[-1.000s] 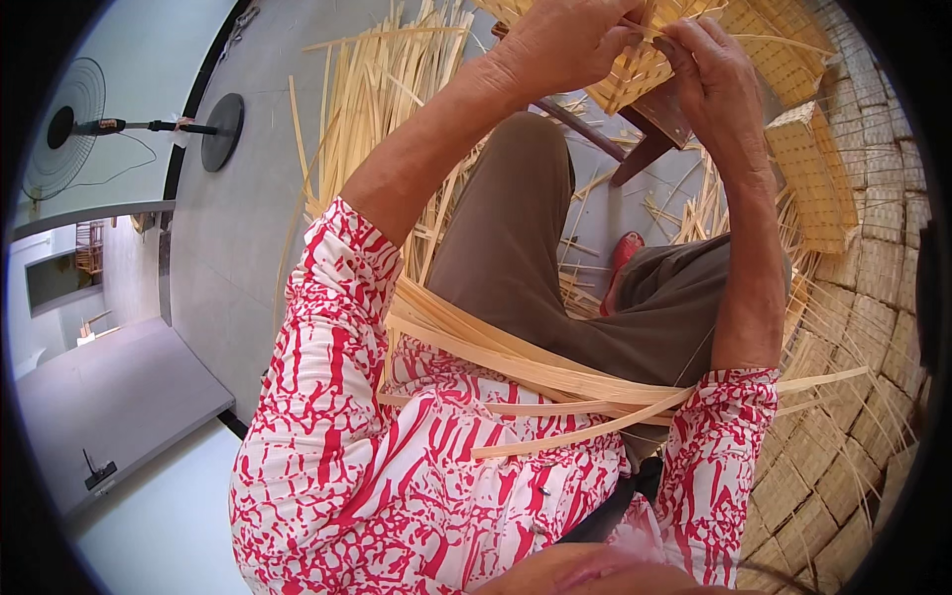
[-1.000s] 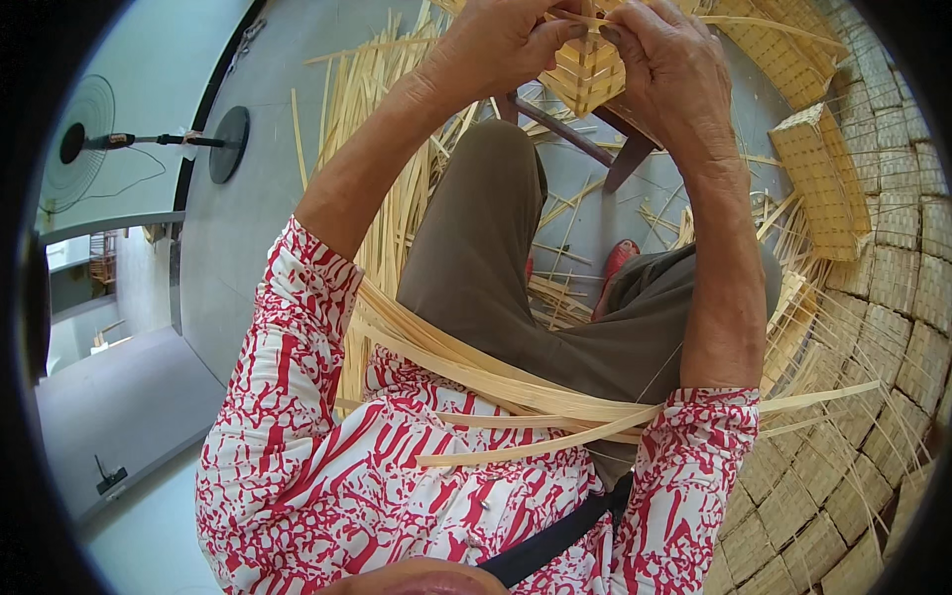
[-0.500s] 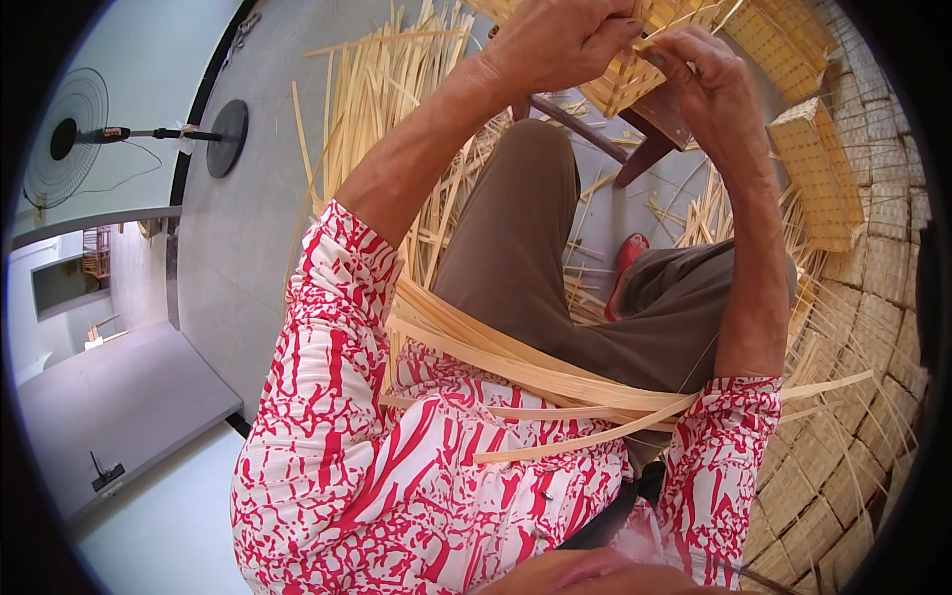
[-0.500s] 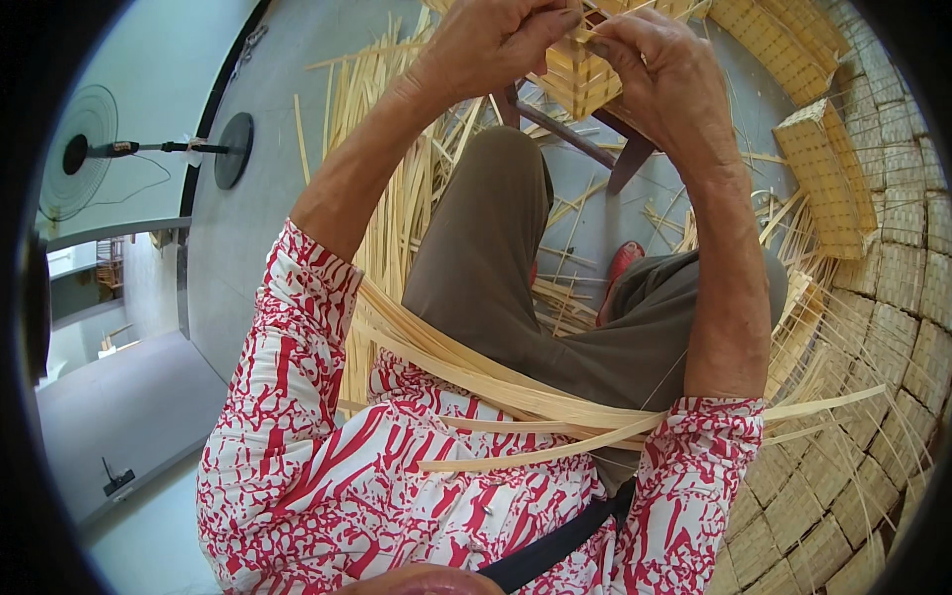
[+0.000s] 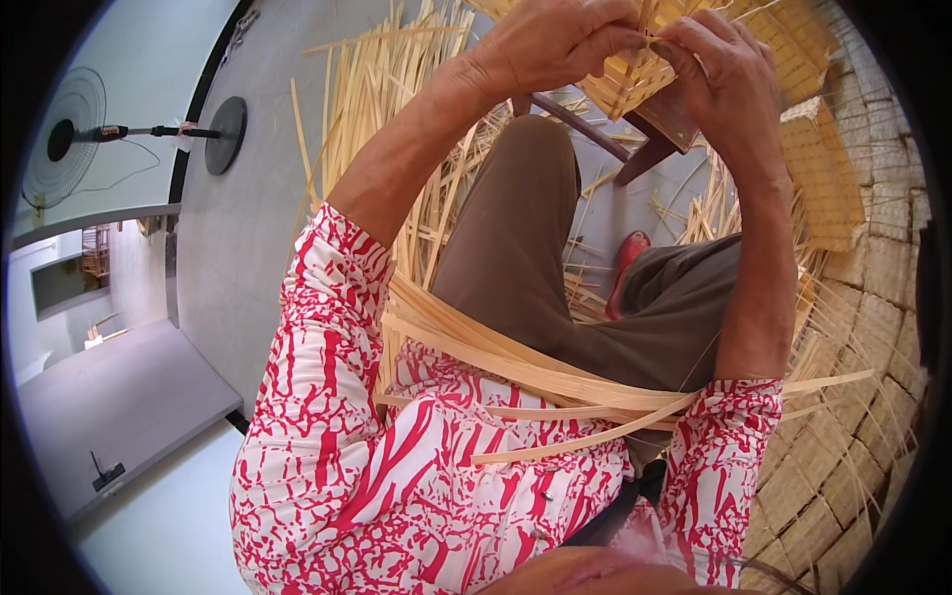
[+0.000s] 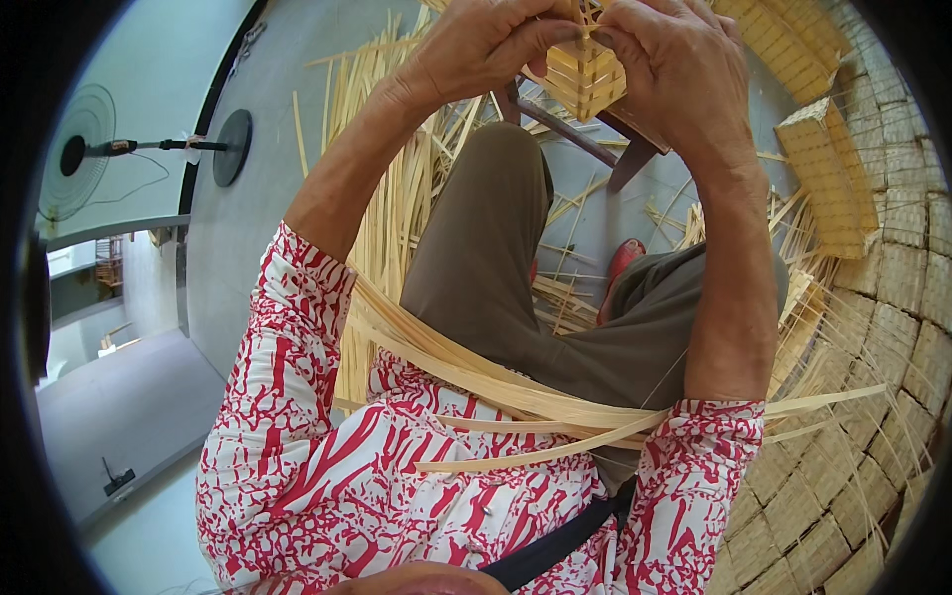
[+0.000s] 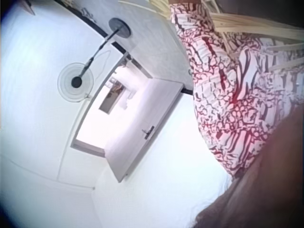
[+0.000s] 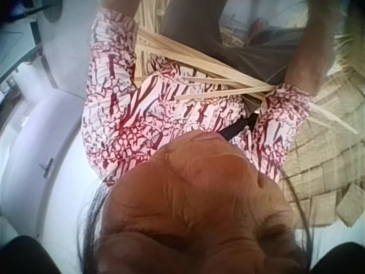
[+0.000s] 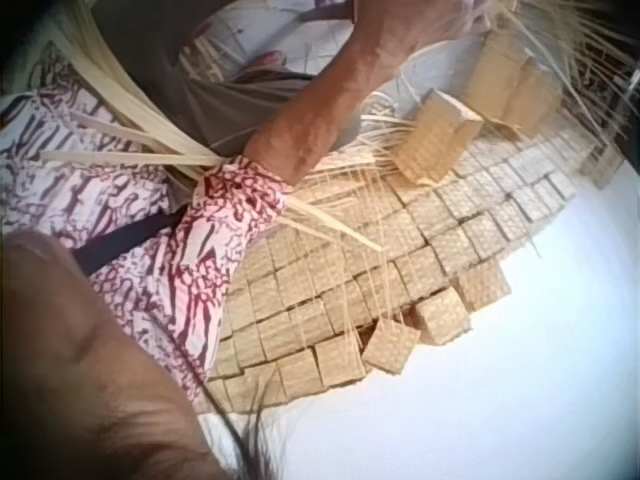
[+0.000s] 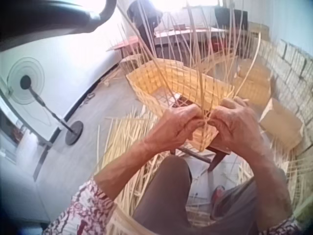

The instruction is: The person weaves a basket by hand, interlacing thin bamboo strips through a pre-formed frame. They repeatedly pull strips through the weave, tighten them, and adjust the basket's shape while seated.

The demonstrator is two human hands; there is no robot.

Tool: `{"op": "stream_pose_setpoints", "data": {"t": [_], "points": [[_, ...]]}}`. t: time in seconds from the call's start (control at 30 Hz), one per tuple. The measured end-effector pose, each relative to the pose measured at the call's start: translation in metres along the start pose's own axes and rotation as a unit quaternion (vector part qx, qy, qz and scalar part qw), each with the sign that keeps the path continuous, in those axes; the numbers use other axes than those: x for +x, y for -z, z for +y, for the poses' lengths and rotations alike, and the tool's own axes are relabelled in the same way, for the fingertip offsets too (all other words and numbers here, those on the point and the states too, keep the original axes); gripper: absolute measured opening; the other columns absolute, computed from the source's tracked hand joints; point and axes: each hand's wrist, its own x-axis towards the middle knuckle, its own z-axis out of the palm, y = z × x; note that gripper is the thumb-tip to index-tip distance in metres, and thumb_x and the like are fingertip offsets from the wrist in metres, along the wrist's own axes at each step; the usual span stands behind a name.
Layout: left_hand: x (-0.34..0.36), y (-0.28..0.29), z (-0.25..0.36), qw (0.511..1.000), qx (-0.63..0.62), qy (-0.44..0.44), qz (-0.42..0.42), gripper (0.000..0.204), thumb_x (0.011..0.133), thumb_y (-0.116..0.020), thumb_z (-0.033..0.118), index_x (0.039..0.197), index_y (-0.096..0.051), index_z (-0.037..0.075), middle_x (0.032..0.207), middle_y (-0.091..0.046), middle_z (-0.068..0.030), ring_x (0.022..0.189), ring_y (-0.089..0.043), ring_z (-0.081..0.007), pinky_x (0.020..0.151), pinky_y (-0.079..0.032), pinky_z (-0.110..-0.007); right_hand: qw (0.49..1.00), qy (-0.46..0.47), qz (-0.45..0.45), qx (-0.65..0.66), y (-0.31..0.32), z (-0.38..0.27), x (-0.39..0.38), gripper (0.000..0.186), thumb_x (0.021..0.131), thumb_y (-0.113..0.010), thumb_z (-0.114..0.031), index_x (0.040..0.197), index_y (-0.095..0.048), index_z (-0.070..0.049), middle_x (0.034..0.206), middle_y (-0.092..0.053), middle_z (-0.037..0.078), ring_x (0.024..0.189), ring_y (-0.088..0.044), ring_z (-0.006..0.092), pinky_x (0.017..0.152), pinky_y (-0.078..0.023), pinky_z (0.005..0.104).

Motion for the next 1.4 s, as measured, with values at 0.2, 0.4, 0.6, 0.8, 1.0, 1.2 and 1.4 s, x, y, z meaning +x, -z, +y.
{"op": "stream_pose_setpoints", "data": {"t": [0.2,0.4,0.6,0.8,1.0,1.2,1.4], "points": [[-0.001,-0.002,-0.004,0.997,0.071,-0.034,0.004,0.012,0.094,-0.059,0.013,0.093,-0.057,0.001,0.079,-0.061,-0.0213,0.078,-0.063,-0.0413,0.066,-0.049,-0.046,0.996,-0.061,-0.017,0.063,-0.006,0.002,-0.006,0.02,0.097,-0.063,-0.026,0.097,-0.068,-0.006,0.093,-0.067,0.009,0.088,-0.064,0.0338,0.074,-0.049,0.0419],[-0.001,-0.001,-0.001,0.998,0.064,-0.015,-0.011,0.011,0.091,-0.062,0.011,0.088,-0.059,0.001,0.078,-0.061,-0.0199,0.077,-0.063,-0.0398,0.065,-0.048,-0.045,0.996,-0.066,-0.006,0.051,-0.01,0.005,-0.007,0.022,0.096,-0.065,-0.029,0.099,-0.068,-0.007,0.09,-0.068,0.009,0.083,-0.065,0.0337,0.071,-0.049,0.0416],[-0.014,0.008,0.005,0.998,0.029,-0.015,-0.045,0.009,0.089,-0.066,0.01,0.086,-0.062,0.002,0.076,-0.061,-0.015,0.071,-0.063,-0.0343,0.062,-0.048,-0.042,0.994,-0.064,-0.037,0.08,-0.008,-0.004,-0.007,0.027,0.093,-0.067,-0.035,0.094,-0.068,-0.008,0.078,-0.065,0.01,0.074,-0.064,0.0331,0.065,-0.048,0.0412],[-0.021,0.009,-0.001,0.994,0.022,-0.049,-0.091,0.009,0.09,-0.068,0.01,0.092,-0.062,0.004,0.077,-0.062,-0.0119,0.068,-0.066,-0.0292,0.06,-0.049,-0.04,0.991,-0.027,-0.097,0.084,0.015,-0.018,0.005,0.034,0.088,-0.072,-0.033,0.073,-0.061,-0.004,0.067,-0.061,0.014,0.065,-0.063,0.034,0.059,-0.048,0.0437],[-0.02,0.018,0.026,0.989,0.0,0.081,-0.121,0.008,0.095,-0.066,0.01,0.095,-0.059,0.005,0.078,-0.062,-0.0085,0.065,-0.069,-0.0205,0.059,-0.051,-0.034,0.986,0.029,-0.108,0.122,0.017,-0.004,0.009,0.025,0.087,-0.071,-0.025,0.075,-0.063,-0.005,0.068,-0.062,0.015,0.067,-0.064,0.0349,0.06,-0.049,0.0439],[-0.019,0.015,0.018,0.986,-0.041,0.089,-0.138,0.007,0.098,-0.061,0.009,0.104,-0.061,0.005,0.082,-0.063,-0.0032,0.067,-0.065,-0.0113,0.061,-0.049,-0.027,0.993,0.011,-0.101,0.061,0.025,-0.008,0.008,0.019,0.085,-0.072,-0.024,0.079,-0.068,-0.006,0.068,-0.062,0.014,0.067,-0.064,0.0329,0.061,-0.049,0.0434],[-0.034,0.013,0.022,0.993,0.07,0.093,-0.003,0.022,0.086,-0.08,0.011,0.1,-0.067,0.0,0.079,-0.073,-0.0042,0.072,-0.072,-0.0092,0.06,-0.053,-0.023,0.987,-0.086,-0.126,0.052,0.002,-0.013,0.006,0.013,0.093,-0.066,-0.019,0.098,-0.07,-0.008,0.098,-0.068,0.01,0.085,-0.067,0.0327,0.071,-0.051,0.0416]]}}
